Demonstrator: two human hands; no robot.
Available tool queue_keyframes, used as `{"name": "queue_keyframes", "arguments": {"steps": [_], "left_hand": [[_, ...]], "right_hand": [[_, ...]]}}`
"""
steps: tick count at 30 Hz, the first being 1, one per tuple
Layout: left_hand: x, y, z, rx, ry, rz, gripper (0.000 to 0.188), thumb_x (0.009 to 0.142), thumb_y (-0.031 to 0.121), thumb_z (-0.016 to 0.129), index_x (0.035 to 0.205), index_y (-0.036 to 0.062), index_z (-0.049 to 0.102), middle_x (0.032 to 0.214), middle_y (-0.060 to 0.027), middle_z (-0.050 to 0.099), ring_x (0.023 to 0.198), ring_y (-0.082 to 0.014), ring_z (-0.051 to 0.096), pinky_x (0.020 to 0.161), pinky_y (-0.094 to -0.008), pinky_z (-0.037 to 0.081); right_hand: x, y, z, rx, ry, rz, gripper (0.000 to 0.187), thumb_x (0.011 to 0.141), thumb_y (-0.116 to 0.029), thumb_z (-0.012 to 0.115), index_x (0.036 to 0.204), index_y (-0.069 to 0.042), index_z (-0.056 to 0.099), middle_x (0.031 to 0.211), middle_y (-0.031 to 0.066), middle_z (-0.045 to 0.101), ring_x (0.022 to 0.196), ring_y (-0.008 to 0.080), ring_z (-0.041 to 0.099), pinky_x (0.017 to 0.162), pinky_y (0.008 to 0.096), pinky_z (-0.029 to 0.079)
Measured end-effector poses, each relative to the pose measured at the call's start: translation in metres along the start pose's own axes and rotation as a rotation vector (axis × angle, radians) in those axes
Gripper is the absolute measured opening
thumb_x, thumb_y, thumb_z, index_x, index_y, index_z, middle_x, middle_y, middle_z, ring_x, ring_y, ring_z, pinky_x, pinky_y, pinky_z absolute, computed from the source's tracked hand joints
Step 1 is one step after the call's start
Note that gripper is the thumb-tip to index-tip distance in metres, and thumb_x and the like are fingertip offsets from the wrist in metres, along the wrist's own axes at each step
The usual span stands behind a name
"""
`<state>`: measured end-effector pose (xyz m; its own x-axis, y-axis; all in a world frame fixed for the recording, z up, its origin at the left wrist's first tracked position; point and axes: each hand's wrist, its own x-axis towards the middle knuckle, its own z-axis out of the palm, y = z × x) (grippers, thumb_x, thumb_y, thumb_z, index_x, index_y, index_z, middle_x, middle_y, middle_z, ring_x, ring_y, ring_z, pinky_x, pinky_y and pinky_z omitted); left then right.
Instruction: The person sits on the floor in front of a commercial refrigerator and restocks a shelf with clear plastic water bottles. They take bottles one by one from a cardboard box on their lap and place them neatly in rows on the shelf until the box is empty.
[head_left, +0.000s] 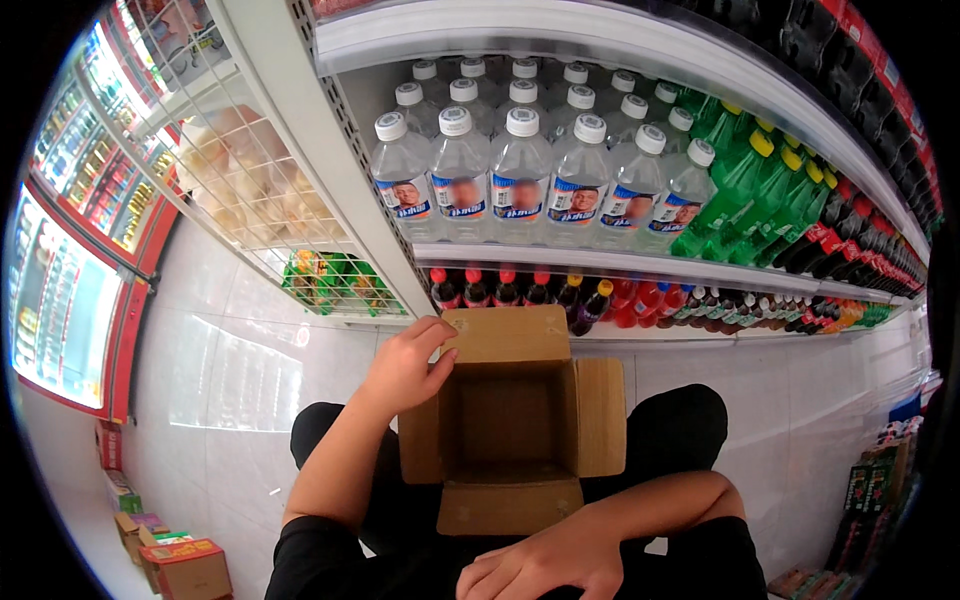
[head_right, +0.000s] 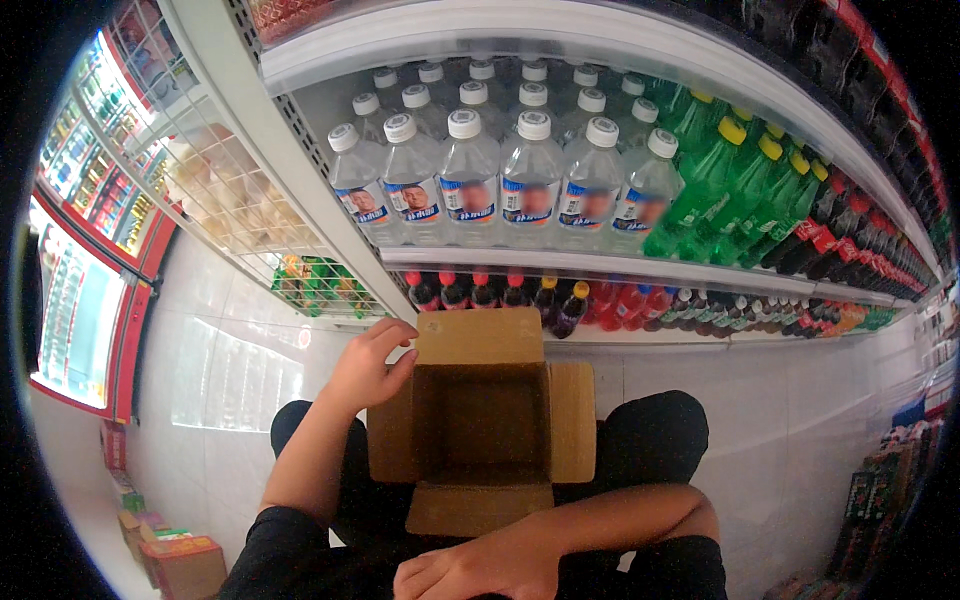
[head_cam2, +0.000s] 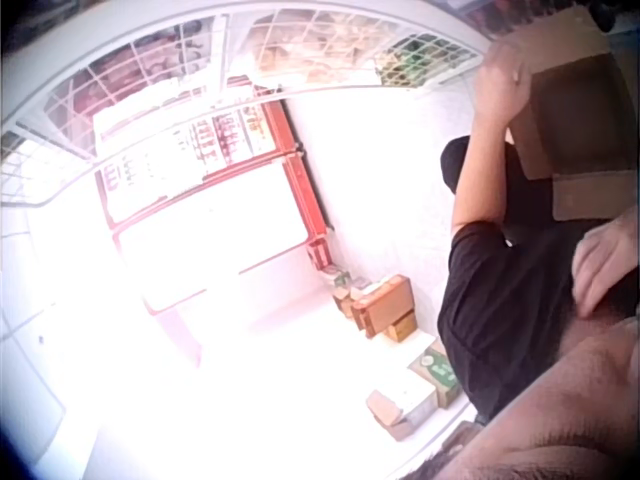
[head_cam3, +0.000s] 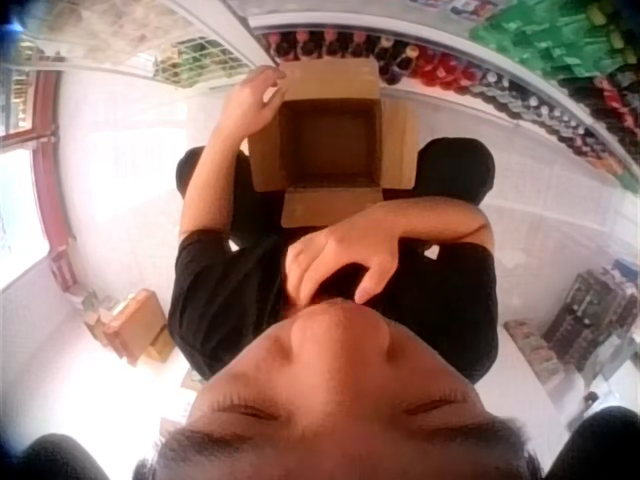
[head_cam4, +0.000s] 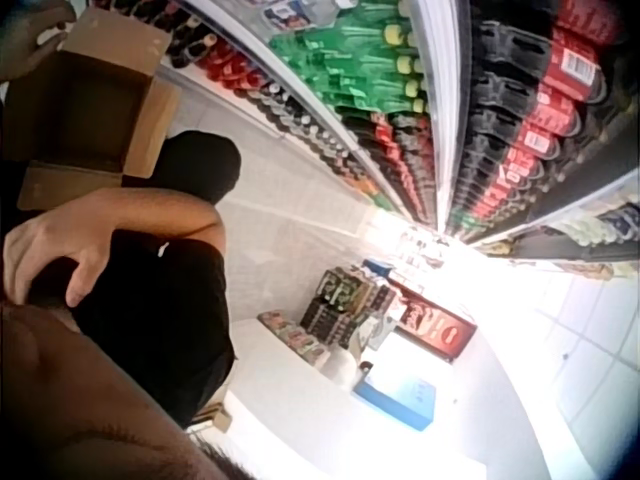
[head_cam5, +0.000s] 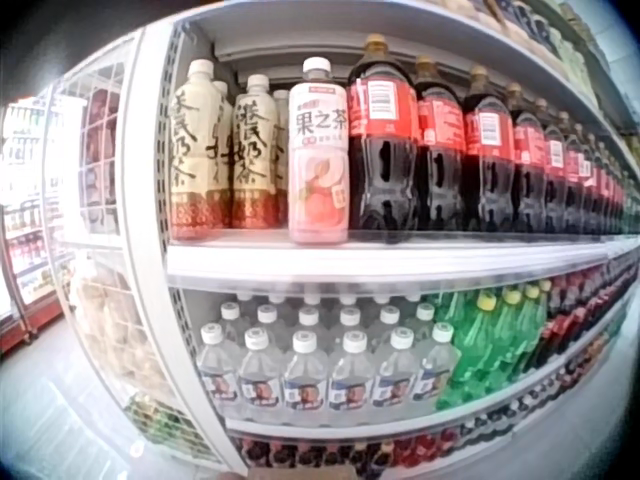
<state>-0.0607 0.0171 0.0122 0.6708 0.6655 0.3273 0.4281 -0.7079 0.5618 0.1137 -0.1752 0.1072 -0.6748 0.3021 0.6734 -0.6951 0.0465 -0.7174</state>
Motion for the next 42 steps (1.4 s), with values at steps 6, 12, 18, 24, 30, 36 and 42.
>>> {"name": "queue_keyframes", "arguments": {"steps": [6, 12, 18, 24, 30, 36, 42], "left_hand": [[0.000, -0.001, 0.002, 0.007, 0.004, -0.001, 0.020, 0.087, 0.008, 0.071, 0.105, 0.0042, 0.066, 0.107, -0.0124, 0.069, 0.087, -0.0350, 0.070, 0.074, -0.0425, 0.058], [-0.001, -0.003, 0.002, 0.018, 0.015, 0.012, 0.019, 0.087, 0.010, 0.071, 0.105, 0.0057, 0.067, 0.108, -0.0110, 0.070, 0.086, -0.0367, 0.070, 0.071, -0.0441, 0.058], [-0.001, -0.005, 0.002, 0.031, -0.004, 0.000, 0.020, 0.087, 0.012, 0.071, 0.106, 0.0060, 0.067, 0.109, -0.0108, 0.070, 0.086, -0.0367, 0.070, 0.071, -0.0444, 0.058], [-0.001, -0.006, 0.003, 0.037, -0.013, -0.009, 0.020, 0.088, 0.013, 0.071, 0.107, 0.0062, 0.067, 0.110, -0.0110, 0.070, 0.085, -0.0367, 0.070, 0.071, -0.0447, 0.059], [-0.001, -0.004, 0.001, 0.032, -0.022, -0.019, 0.020, 0.089, 0.014, 0.070, 0.107, 0.0056, 0.067, 0.109, -0.0117, 0.069, 0.083, -0.0369, 0.070, 0.071, -0.0450, 0.058], [0.000, -0.002, 0.000, 0.027, -0.020, -0.019, 0.020, 0.089, 0.013, 0.070, 0.107, 0.0051, 0.067, 0.109, -0.0123, 0.069, 0.082, -0.0371, 0.070, 0.071, -0.0451, 0.058], [0.001, -0.002, 0.000, 0.026, -0.028, -0.029, 0.020, 0.089, 0.012, 0.071, 0.107, 0.0049, 0.067, 0.109, -0.0122, 0.069, 0.083, -0.0372, 0.070, 0.071, -0.0450, 0.058]], "right_hand": [[-0.007, 0.009, 0.002, 0.018, -0.036, -0.019, 0.054, 0.093, -0.044, 0.066, 0.121, 0.003, 0.067, 0.126, 0.0199, 0.064, 0.108, 0.0393, 0.058, 0.098, 0.0506, 0.043], [-0.009, 0.001, -0.009, 0.041, -0.118, 0.056, 0.047, 0.092, -0.039, 0.067, 0.113, 0.002, 0.069, 0.121, 0.0194, 0.067, 0.101, 0.0384, 0.060, 0.094, 0.0496, 0.044], [-0.010, 0.002, -0.010, 0.049, -0.115, 0.052, 0.044, 0.091, -0.036, 0.069, 0.112, 0.003, 0.069, 0.119, 0.0195, 0.067, 0.100, 0.0385, 0.060, 0.093, 0.0496, 0.044], [-0.008, 0.000, -0.011, 0.046, -0.132, 0.070, 0.042, 0.091, -0.035, 0.069, 0.111, 0.003, 0.069, 0.118, 0.0193, 0.067, 0.101, 0.0384, 0.060, 0.093, 0.0493, 0.045], [-0.008, -0.002, -0.011, 0.025, -0.132, 0.067, 0.042, 0.092, -0.036, 0.068, 0.110, 0.002, 0.069, 0.117, 0.0185, 0.067, 0.100, 0.0379, 0.061, 0.092, 0.0485, 0.045], [-0.009, -0.004, -0.013, 0.009, -0.133, 0.071, 0.042, 0.092, -0.037, 0.068, 0.108, 0.002, 0.070, 0.116, 0.0184, 0.068, 0.098, 0.0379, 0.061, 0.092, 0.0482, 0.045], [-0.010, 0.009, -0.002, 0.007, -0.060, 0.042, 0.049, 0.092, -0.040, 0.068, 0.117, 0.003, 0.068, 0.125, 0.0202, 0.063, 0.106, 0.0392, 0.058, 0.096, 0.0497, 0.044]]}}
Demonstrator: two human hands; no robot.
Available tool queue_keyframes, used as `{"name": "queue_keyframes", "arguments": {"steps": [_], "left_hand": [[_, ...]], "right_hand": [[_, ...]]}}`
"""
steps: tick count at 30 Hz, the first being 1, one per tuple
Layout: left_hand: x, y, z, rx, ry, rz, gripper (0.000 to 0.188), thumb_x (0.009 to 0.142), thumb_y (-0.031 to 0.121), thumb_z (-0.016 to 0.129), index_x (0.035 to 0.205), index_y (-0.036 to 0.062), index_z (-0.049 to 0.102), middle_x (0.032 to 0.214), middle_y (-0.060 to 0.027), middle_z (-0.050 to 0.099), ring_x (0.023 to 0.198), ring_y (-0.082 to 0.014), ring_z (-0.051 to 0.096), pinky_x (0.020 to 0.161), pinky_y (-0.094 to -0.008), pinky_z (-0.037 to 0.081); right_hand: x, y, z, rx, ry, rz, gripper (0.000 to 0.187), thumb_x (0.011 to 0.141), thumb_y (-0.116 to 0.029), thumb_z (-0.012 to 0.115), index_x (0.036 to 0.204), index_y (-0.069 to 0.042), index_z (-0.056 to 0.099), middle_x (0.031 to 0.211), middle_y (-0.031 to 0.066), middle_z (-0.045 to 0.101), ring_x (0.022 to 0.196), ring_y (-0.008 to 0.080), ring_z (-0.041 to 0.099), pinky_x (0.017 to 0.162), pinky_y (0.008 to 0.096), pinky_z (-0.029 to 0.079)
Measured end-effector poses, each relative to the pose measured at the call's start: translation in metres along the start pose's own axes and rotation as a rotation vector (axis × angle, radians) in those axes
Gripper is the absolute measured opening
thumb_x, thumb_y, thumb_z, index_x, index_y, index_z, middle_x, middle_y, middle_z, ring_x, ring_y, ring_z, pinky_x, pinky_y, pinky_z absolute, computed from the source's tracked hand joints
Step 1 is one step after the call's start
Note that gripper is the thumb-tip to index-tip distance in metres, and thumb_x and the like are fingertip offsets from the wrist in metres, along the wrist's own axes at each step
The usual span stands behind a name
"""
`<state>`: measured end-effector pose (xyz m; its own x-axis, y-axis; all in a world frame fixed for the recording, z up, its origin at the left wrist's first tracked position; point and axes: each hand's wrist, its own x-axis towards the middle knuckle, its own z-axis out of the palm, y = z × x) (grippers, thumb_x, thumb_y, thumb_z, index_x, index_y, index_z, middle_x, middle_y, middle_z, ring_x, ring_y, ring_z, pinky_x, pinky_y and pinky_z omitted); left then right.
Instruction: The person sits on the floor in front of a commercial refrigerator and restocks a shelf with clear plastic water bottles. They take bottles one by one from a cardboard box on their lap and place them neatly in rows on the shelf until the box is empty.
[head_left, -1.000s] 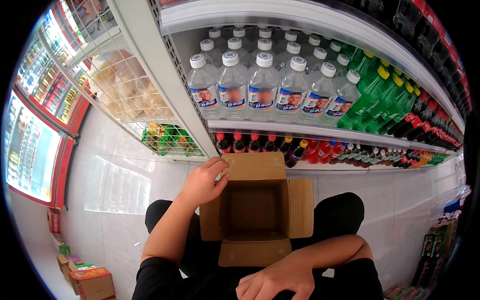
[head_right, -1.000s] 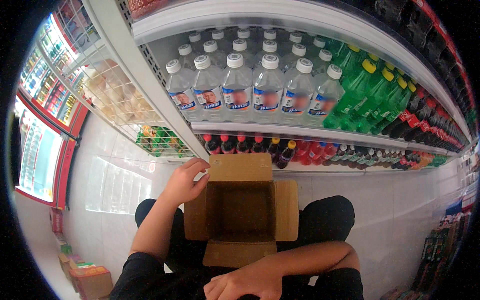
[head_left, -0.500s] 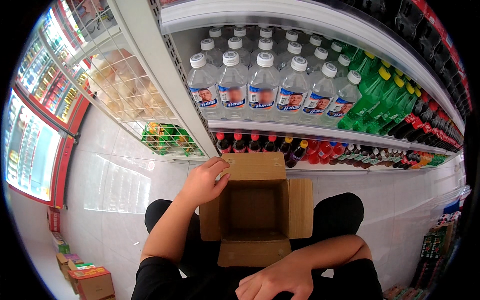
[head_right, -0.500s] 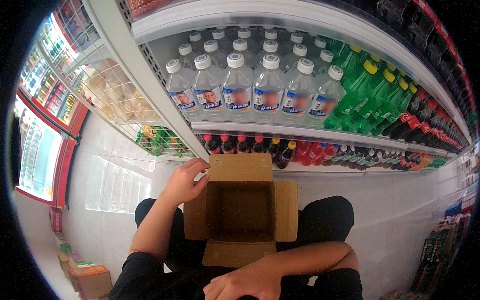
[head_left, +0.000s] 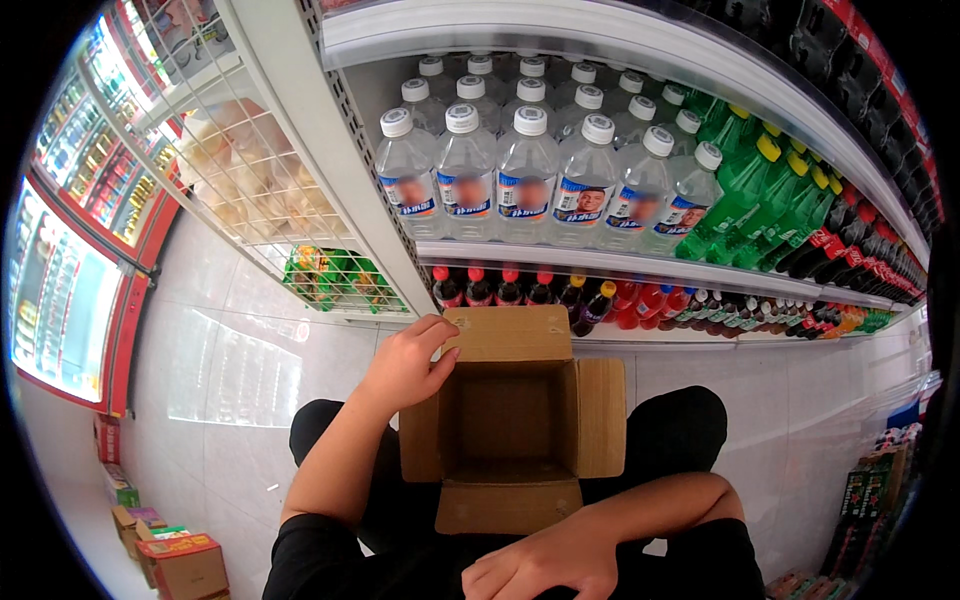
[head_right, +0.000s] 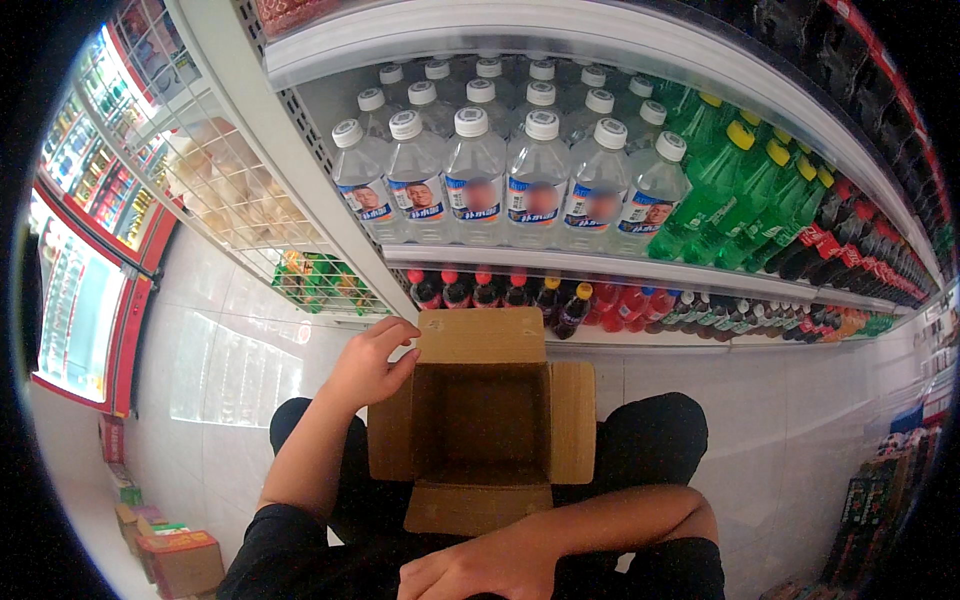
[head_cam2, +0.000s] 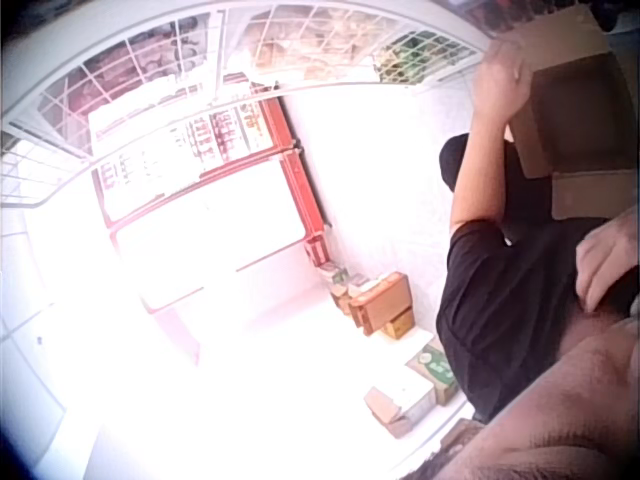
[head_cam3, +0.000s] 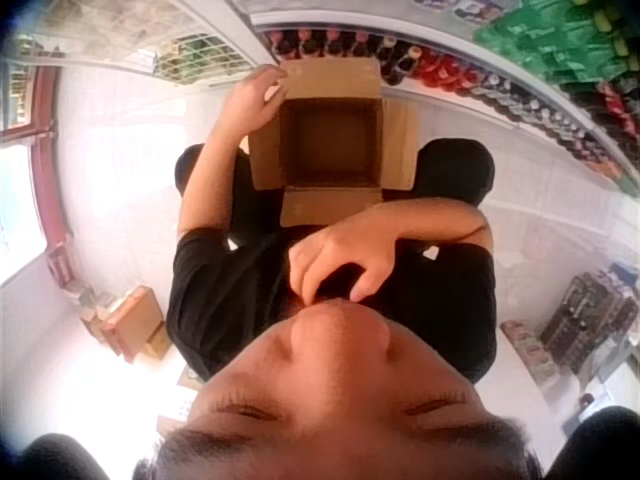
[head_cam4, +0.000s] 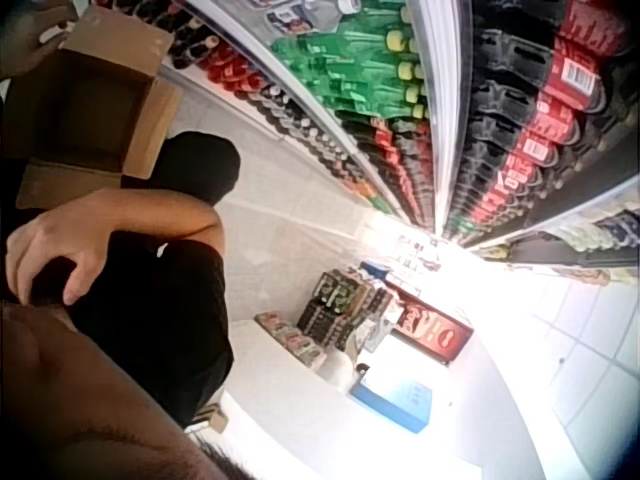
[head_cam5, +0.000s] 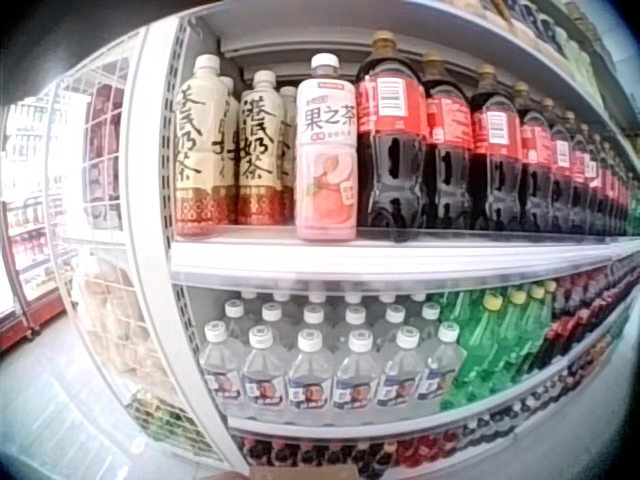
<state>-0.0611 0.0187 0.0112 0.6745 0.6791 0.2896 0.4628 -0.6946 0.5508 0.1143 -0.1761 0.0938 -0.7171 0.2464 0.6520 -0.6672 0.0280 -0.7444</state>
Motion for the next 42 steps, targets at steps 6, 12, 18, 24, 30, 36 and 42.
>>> {"name": "queue_keyframes", "arguments": {"steps": [6, 12, 18, 24, 30, 36, 42], "left_hand": [[-0.001, -0.004, 0.001, 0.017, 0.024, 0.034, 0.019, 0.089, 0.012, 0.071, 0.106, 0.0058, 0.068, 0.107, -0.0115, 0.069, 0.082, -0.0358, 0.070, 0.070, -0.0443, 0.058], [-0.002, -0.003, -0.001, 0.022, 0.016, 0.025, 0.019, 0.089, 0.014, 0.070, 0.106, 0.0063, 0.068, 0.107, -0.0104, 0.070, 0.077, -0.0344, 0.070, 0.069, -0.0435, 0.058], [-0.001, 0.000, -0.005, -0.007, -0.024, -0.022, 0.021, 0.086, 0.005, 0.072, 0.105, 0.0035, 0.066, 0.101, -0.0134, 0.069, 0.088, -0.0311, 0.071, 0.074, -0.0401, 0.058], [-0.002, -0.002, -0.007, 0.023, -0.030, -0.002, 0.021, 0.086, 0.007, 0.072, 0.106, 0.0032, 0.066, 0.103, -0.0146, 0.069, 0.089, -0.0322, 0.072, 0.074, -0.0418, 0.058], [-0.004, -0.004, 0.000, -0.019, -0.107, -0.001, 0.019, 0.091, 0.017, 0.069, 0.107, 0.0065, 0.066, 0.104, -0.0122, 0.068, 0.087, -0.0385, 0.068, 0.072, -0.0481, 0.056], [-0.003, -0.006, 0.003, -0.034, -0.117, 0.016, 0.020, 0.091, 0.018, 0.069, 0.107, 0.0061, 0.066, 0.103, -0.0135, 0.068, 0.088, -0.0387, 0.068, 0.074, -0.0488, 0.056], [-0.006, -0.006, 0.004, -0.021, -0.145, 0.008, 0.021, 0.091, 0.018, 0.069, 0.108, 0.0059, 0.065, 0.102, -0.0141, 0.068, 0.090, -0.0385, 0.068, 0.075, -0.0486, 0.056]], "right_hand": [[0.005, 0.001, 0.003, -0.046, 0.042, -0.060, 0.056, 0.092, -0.042, 0.069, 0.124, 0.003, 0.065, 0.131, 0.0207, 0.061, 0.107, 0.0397, 0.057, 0.097, 0.0490, 0.044], [-0.004, -0.001, -0.007, 0.056, -0.069, 0.009, 0.049, 0.092, -0.039, 0.068, 0.118, 0.003, 0.069, 0.123, 0.0192, 0.065, 0.102, 0.0375, 0.058, 0.093, 0.0488, 0.045], [-0.017, -0.012, -0.024, -0.020, -0.009, 0.062, 0.027, 0.096, -0.024, 0.065, 0.112, -0.003, 0.071, 0.118, 0.0144, 0.066, 0.110, 0.0339, 0.060, 0.096, 0.0464, 0.047], [-0.060, -0.026, -0.078, -0.726, 0.861, 0.335, 0.007, 0.090, -0.009, 0.066, 0.095, -0.004, 0.069, 0.107, 0.0112, 0.070, 0.101, 0.0273, 0.067, 0.089, 0.0375, 0.052], [-0.090, -0.052, -0.125, -1.902, 1.168, 0.400, 0.046, 0.079, -0.006, 0.071, 0.125, -0.004, 0.066, 0.142, 0.0198, 0.049, 0.123, 0.0375, 0.055, 0.103, 0.0464, 0.046], [-0.066, -0.115, -0.167, -2.432, 1.082, 0.455, 0.061, 0.078, -0.012, 0.072, 0.137, -0.010, 0.060, 0.142, 0.0231, 0.049, 0.133, 0.0433, 0.045, 0.110, 0.0545, 0.037], [-0.044, -0.121, -0.190, -2.472, 1.123, 0.841, 0.061, 0.079, -0.016, 0.071, 0.139, -0.014, 0.060, 0.137, 0.0251, 0.053, 0.139, 0.0455, 0.042, 0.115, 0.0623, 0.030]]}}
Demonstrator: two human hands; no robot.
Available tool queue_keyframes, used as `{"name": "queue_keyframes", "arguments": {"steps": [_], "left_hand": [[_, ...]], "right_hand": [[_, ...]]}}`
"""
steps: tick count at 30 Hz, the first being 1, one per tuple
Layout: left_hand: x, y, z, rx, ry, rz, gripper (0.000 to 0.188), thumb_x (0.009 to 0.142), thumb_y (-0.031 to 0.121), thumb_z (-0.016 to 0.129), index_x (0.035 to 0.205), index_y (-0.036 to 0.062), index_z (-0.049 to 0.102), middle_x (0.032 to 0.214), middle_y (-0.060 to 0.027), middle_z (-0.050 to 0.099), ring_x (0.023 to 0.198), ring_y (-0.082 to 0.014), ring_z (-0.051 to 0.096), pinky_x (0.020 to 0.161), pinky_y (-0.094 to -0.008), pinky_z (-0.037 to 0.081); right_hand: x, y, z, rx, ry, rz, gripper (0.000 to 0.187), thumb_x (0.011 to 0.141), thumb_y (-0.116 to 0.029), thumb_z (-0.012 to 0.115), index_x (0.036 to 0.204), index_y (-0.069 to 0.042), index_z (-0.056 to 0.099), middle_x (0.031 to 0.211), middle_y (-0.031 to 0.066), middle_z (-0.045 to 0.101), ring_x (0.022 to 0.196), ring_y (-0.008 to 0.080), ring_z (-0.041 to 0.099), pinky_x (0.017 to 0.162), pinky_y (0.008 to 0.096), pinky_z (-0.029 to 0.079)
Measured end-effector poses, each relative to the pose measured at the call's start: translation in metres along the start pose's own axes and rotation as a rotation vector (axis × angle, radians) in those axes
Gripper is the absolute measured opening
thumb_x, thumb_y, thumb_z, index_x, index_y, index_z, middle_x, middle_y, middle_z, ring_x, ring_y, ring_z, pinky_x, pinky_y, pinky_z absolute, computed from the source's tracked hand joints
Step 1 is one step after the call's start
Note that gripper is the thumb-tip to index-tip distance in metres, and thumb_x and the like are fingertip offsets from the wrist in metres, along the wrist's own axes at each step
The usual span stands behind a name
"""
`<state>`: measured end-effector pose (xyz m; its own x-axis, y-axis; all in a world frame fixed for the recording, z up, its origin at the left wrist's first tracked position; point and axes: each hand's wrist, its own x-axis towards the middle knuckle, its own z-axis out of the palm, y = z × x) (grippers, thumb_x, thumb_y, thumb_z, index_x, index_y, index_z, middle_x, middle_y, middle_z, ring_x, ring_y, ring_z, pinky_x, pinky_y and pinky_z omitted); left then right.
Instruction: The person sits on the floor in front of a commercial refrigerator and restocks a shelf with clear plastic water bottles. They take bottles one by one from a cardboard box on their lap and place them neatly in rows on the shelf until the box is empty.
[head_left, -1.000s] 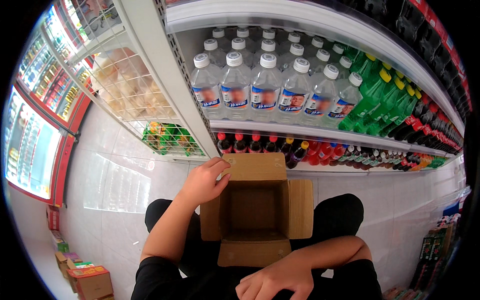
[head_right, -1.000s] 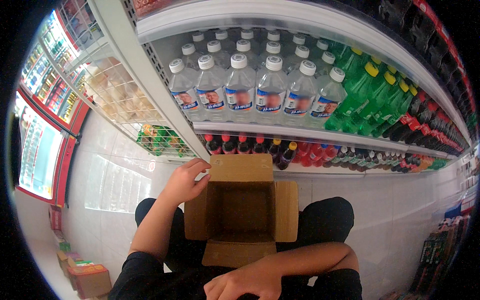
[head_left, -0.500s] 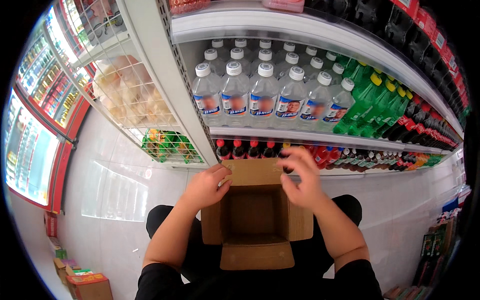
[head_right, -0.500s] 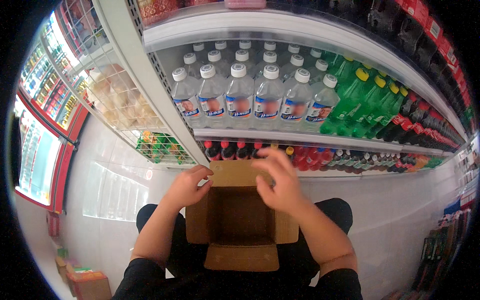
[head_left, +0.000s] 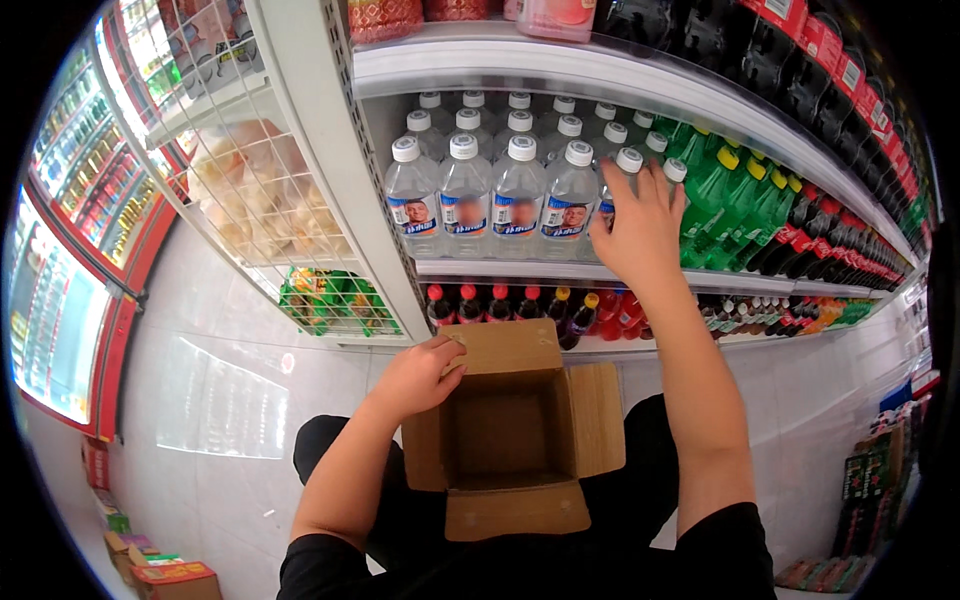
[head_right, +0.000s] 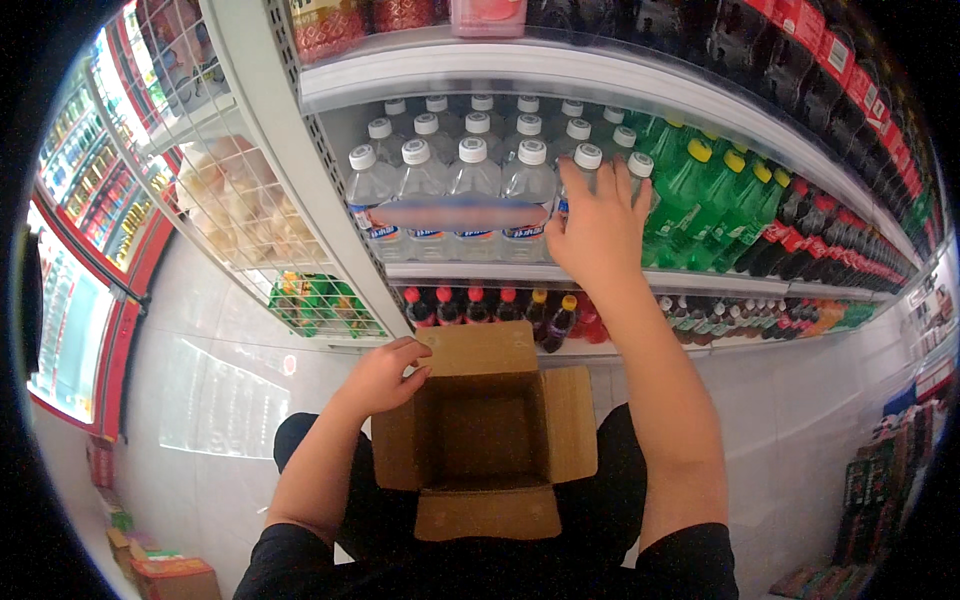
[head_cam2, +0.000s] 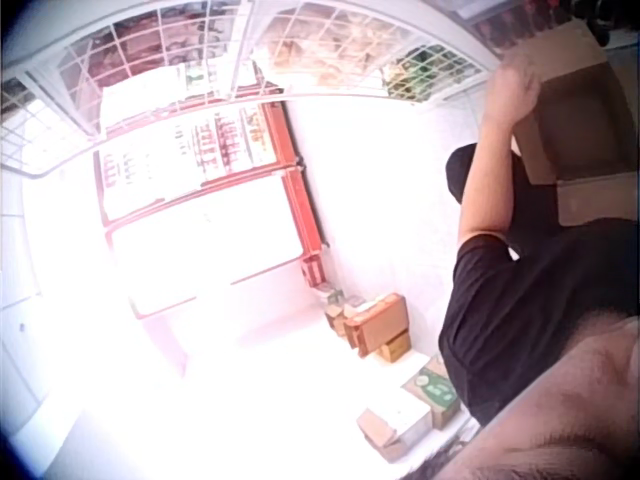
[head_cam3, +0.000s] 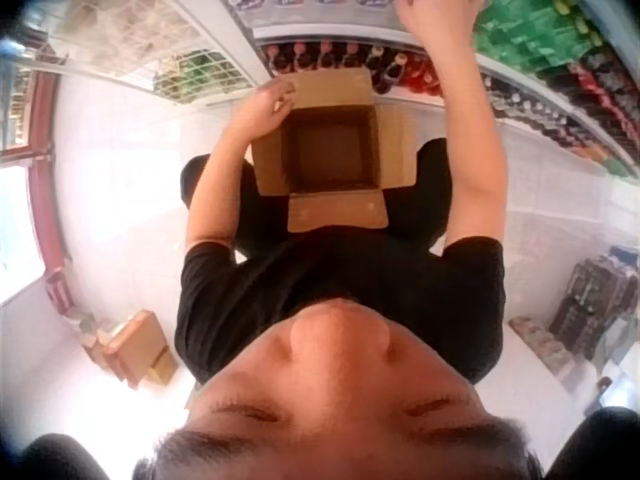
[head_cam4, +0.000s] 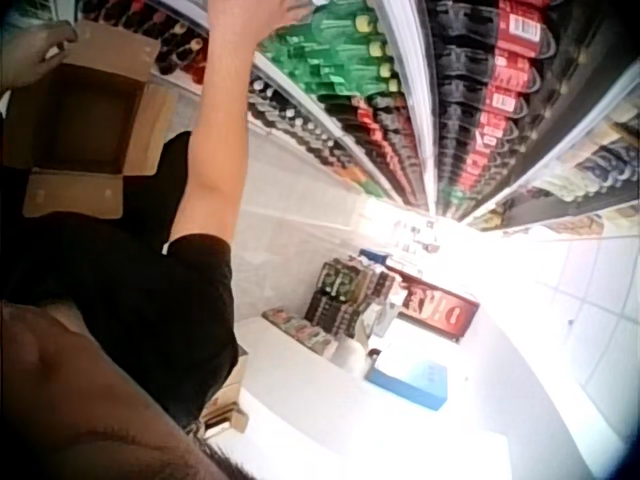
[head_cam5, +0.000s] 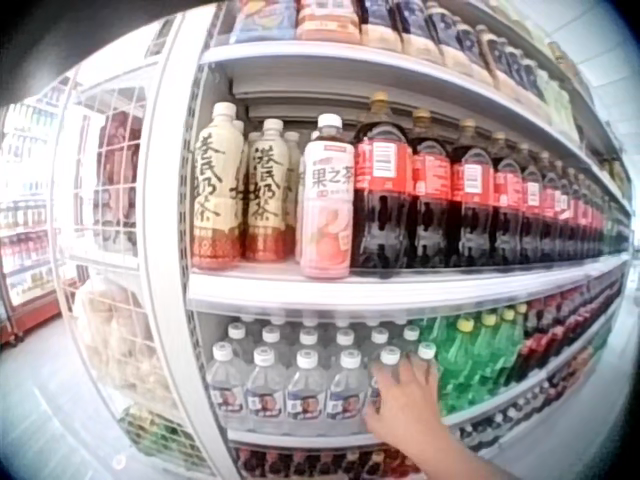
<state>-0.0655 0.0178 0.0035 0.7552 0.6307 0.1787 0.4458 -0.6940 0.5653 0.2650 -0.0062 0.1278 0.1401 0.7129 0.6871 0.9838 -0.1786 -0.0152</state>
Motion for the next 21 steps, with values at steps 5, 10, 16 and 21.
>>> {"name": "queue_keyframes", "arguments": {"steps": [5, 10, 16, 21], "left_hand": [[0.000, -0.001, 0.000, 0.037, -0.021, -0.007, 0.025, 0.088, 0.014, 0.072, 0.111, 0.0055, 0.067, 0.104, -0.0156, 0.070, 0.090, -0.0344, 0.071, 0.077, -0.0451, 0.057], [-0.001, -0.008, 0.002, 0.032, -0.039, -0.002, 0.022, 0.091, 0.018, 0.069, 0.110, 0.0076, 0.064, 0.103, -0.0147, 0.068, 0.090, -0.0396, 0.068, 0.075, -0.0490, 0.056], [0.000, -0.007, 0.002, -0.031, -0.063, -0.033, 0.023, 0.089, 0.011, 0.071, 0.110, 0.0031, 0.067, 0.105, -0.0178, 0.069, 0.091, -0.0357, 0.071, 0.078, -0.0449, 0.057], [0.004, -0.006, 0.001, -0.005, -0.082, -0.031, 0.023, 0.088, 0.010, 0.071, 0.110, 0.0024, 0.067, 0.105, -0.0174, 0.070, 0.092, -0.0343, 0.071, 0.079, -0.0440, 0.058]], "right_hand": [[-0.015, -0.004, 0.001, 0.076, 0.094, -0.007, 0.064, 0.078, -0.014, 0.069, 0.142, -0.015, 0.059, 0.138, 0.0265, 0.052, 0.140, 0.0458, 0.042, 0.116, 0.0637, 0.029], [-0.081, 0.004, 0.013, 0.257, 0.264, -0.119, 0.070, 0.079, -0.012, 0.068, 0.147, -0.008, 0.053, 0.149, 0.0347, 0.039, 0.141, 0.0524, 0.038, 0.114, 0.0627, 0.033], [-0.119, 0.017, 0.038, 0.438, 0.367, -0.109, 0.074, 0.079, -0.009, 0.073, 0.149, -0.002, 0.048, 0.155, 0.0390, 0.030, 0.141, 0.0550, 0.039, 0.105, 0.0551, 0.048], [-0.103, 0.025, 0.015, 0.489, 0.449, -0.054, 0.071, 0.073, -0.002, 0.084, 0.140, 0.000, 0.059, 0.148, 0.0309, 0.044, 0.128, 0.0433, 0.057, 0.097, 0.0446, 0.058]]}}
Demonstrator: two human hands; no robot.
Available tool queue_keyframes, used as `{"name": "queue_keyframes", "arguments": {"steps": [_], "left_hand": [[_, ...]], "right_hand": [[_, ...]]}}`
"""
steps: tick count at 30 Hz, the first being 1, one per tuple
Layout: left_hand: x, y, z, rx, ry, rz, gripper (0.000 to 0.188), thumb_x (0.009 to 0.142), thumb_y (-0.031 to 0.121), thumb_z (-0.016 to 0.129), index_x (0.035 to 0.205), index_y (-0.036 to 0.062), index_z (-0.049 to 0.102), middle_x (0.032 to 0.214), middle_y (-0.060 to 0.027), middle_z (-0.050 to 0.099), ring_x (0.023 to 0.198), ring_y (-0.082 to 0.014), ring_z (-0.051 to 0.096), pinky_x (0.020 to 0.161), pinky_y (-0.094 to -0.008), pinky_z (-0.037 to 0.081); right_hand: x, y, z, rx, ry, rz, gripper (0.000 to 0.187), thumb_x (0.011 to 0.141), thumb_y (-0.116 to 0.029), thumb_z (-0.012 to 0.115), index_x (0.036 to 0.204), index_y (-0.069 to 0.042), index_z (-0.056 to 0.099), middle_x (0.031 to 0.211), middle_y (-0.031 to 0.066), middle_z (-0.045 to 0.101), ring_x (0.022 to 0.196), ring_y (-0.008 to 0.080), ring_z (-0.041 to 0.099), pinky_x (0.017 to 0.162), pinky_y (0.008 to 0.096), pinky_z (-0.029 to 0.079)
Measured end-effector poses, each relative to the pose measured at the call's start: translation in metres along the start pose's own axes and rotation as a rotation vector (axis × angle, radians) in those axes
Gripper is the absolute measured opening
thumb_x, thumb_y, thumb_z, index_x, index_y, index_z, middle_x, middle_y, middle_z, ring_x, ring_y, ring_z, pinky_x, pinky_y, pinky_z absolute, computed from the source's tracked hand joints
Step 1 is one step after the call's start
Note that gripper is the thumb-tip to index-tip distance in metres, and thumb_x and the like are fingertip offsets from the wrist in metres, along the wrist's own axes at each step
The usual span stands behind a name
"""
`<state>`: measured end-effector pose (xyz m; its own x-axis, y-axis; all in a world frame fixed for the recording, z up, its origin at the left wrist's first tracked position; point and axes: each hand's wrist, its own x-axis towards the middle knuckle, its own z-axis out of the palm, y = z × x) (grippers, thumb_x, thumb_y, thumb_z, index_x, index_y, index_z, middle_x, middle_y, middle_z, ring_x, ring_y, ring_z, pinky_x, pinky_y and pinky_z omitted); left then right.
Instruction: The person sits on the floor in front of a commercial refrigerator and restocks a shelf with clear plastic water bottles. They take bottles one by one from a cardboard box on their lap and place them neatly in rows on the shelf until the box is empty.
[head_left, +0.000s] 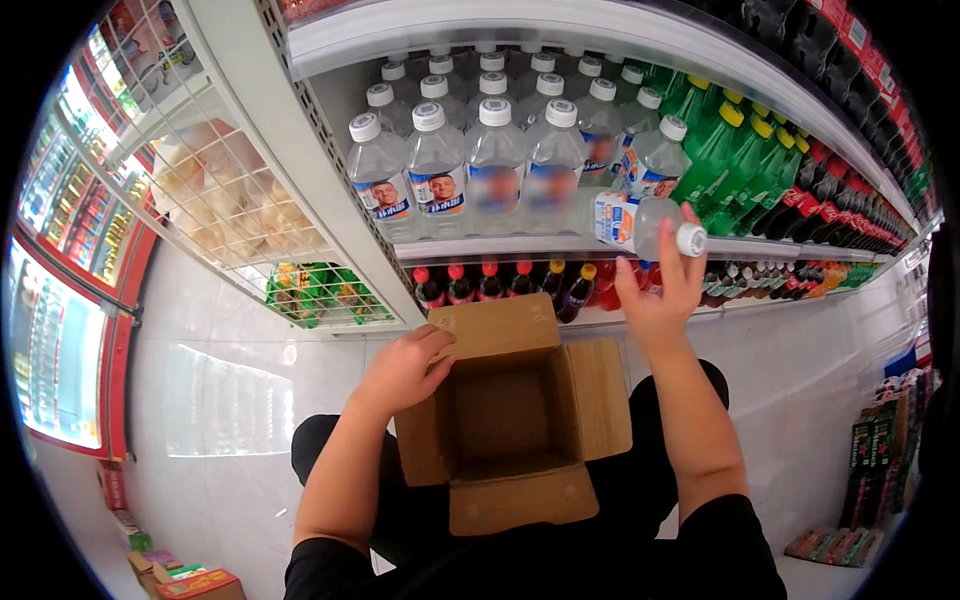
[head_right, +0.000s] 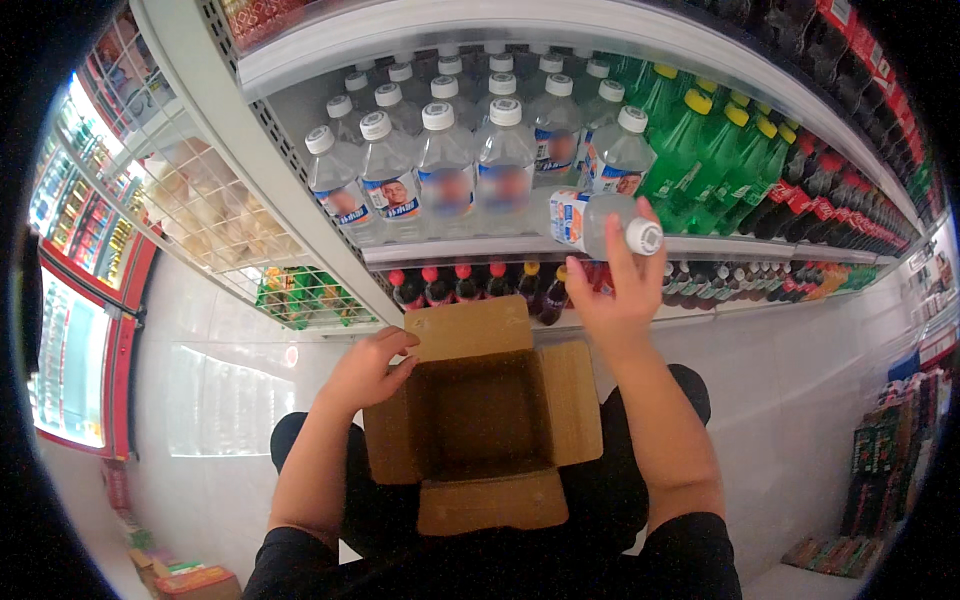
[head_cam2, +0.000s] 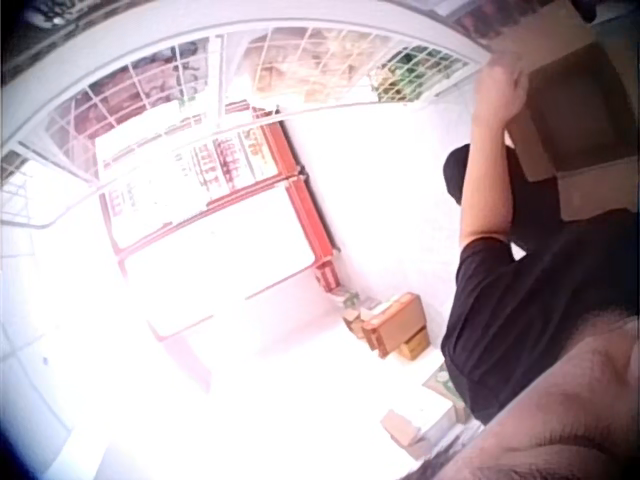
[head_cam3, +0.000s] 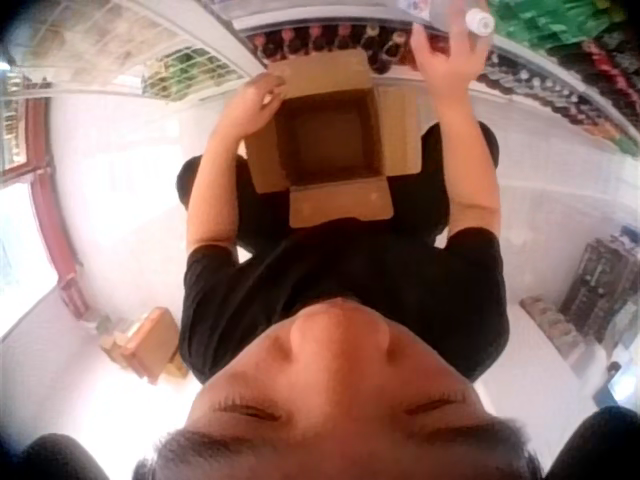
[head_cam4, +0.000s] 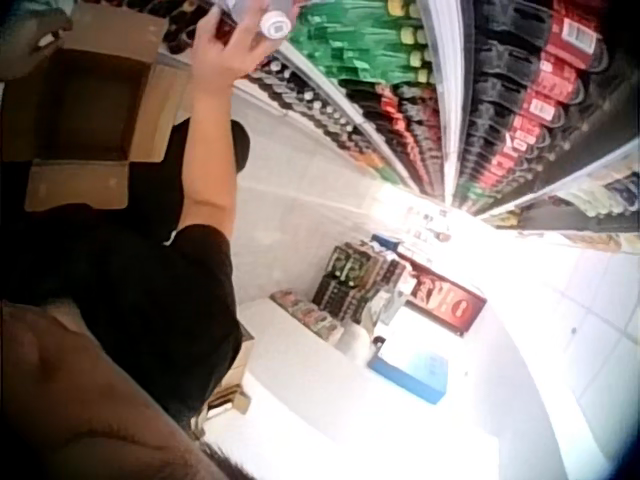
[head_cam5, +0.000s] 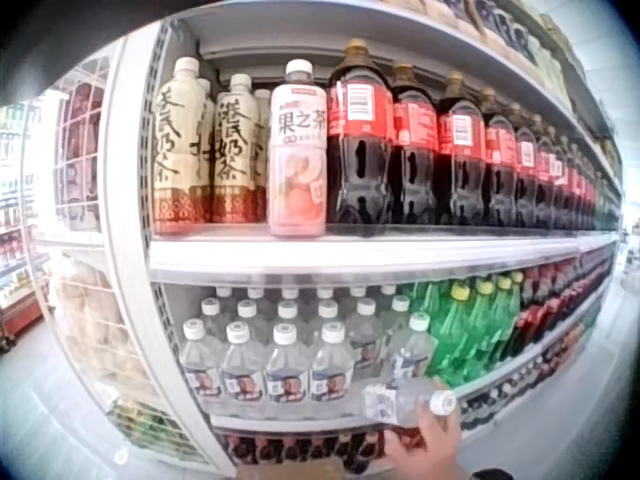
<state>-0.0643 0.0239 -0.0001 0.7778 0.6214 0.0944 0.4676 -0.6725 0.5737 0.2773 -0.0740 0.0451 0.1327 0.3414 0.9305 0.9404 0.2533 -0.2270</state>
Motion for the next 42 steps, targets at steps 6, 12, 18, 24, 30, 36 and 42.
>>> {"name": "queue_keyframes", "arguments": {"steps": [6, 12, 18, 24, 30, 36, 42], "left_hand": [[0.000, -0.003, 0.002, 0.011, 0.002, 0.009, 0.022, 0.092, 0.018, 0.068, 0.110, 0.0060, 0.067, 0.106, -0.0135, 0.068, 0.092, -0.0395, 0.068, 0.076, -0.0486, 0.056], [-0.002, -0.005, 0.002, 0.035, -0.033, -0.014, 0.024, 0.090, 0.014, 0.071, 0.112, 0.0045, 0.067, 0.106, -0.0165, 0.069, 0.094, -0.0370, 0.069, 0.080, -0.0462, 0.057], [-0.006, -0.024, 0.022, 0.161, -0.202, -0.102, 0.035, 0.092, 0.026, 0.070, 0.122, 0.0083, 0.064, 0.111, -0.0160, 0.069, 0.103, -0.0386, 0.068, 0.087, -0.0502, 0.055], [-0.013, -0.029, 0.026, 0.388, -0.502, -0.326, 0.041, 0.095, 0.040, 0.066, 0.126, 0.0141, 0.064, 0.116, -0.0142, 0.070, 0.109, -0.0364, 0.068, 0.091, -0.0521, 0.053], [-0.016, -0.029, 0.025, 0.383, -0.486, -0.311, 0.041, 0.094, 0.042, 0.066, 0.124, 0.0135, 0.066, 0.116, -0.0150, 0.070, 0.109, -0.0364, 0.068, 0.091, -0.0514, 0.053], [-0.014, -0.026, 0.020, 0.383, -0.568, -0.320, 0.047, 0.095, 0.041, 0.064, 0.132, 0.0124, 0.061, 0.122, -0.0198, 0.066, 0.115, -0.0411, 0.064, 0.095, -0.0512, 0.053], [-0.011, -0.020, 0.018, 0.360, -0.660, -0.387, 0.047, 0.096, 0.043, 0.064, 0.131, 0.0121, 0.060, 0.126, -0.0187, 0.064, 0.118, -0.0400, 0.063, 0.096, -0.0508, 0.053]], "right_hand": [[0.000, -0.001, -0.008, 0.038, 0.031, 0.094, 0.055, 0.075, -0.006, 0.082, 0.128, 0.000, 0.067, 0.131, 0.0253, 0.061, 0.119, 0.0399, 0.062, 0.097, 0.0455, 0.054], [-0.062, -0.053, 0.020, 0.282, -0.653, 0.438, 0.046, 0.085, -0.019, 0.077, 0.129, -0.011, 0.066, 0.130, 0.0219, 0.056, 0.120, 0.0424, 0.058, 0.102, 0.0463, 0.049], [-0.190, -0.089, 0.070, 0.292, -1.117, 0.346, 0.040, 0.087, -0.017, 0.073, 0.126, -0.014, 0.063, 0.133, 0.0232, 0.045, 0.111, 0.0461, 0.060, 0.086, 0.0508, 0.057], [-0.213, -0.098, 0.078, 0.195, -1.076, 0.008, 0.035, 0.087, -0.013, 0.068, 0.122, -0.015, 0.064, 0.135, 0.0240, 0.043, 0.116, 0.0480, 0.056, 0.083, 0.0496, 0.059], [-0.230, -0.113, 0.074, 0.159, -1.262, 0.109, 0.047, 0.091, -0.022, 0.068, 0.134, -0.011, 0.051, 0.136, 0.0288, 0.044, 0.120, 0.0502, 0.053, 0.086, 0.0565, 0.055], [-0.302, -0.104, 0.114, -0.183, -1.408, 1.132, 0.038, 0.097, -0.021, 0.058, 0.131, -0.005, 0.052, 0.136, 0.0272, 0.046, 0.124, 0.0481, 0.052, 0.100, 0.0586, 0.048], [-0.382, -0.057, 0.145, -0.491, -1.690, 0.871, 0.058, 0.097, -0.040, 0.062, 0.139, -0.007, 0.039, 0.139, 0.0248, 0.047, 0.127, 0.0460, 0.052, 0.103, 0.0570, 0.047]]}}
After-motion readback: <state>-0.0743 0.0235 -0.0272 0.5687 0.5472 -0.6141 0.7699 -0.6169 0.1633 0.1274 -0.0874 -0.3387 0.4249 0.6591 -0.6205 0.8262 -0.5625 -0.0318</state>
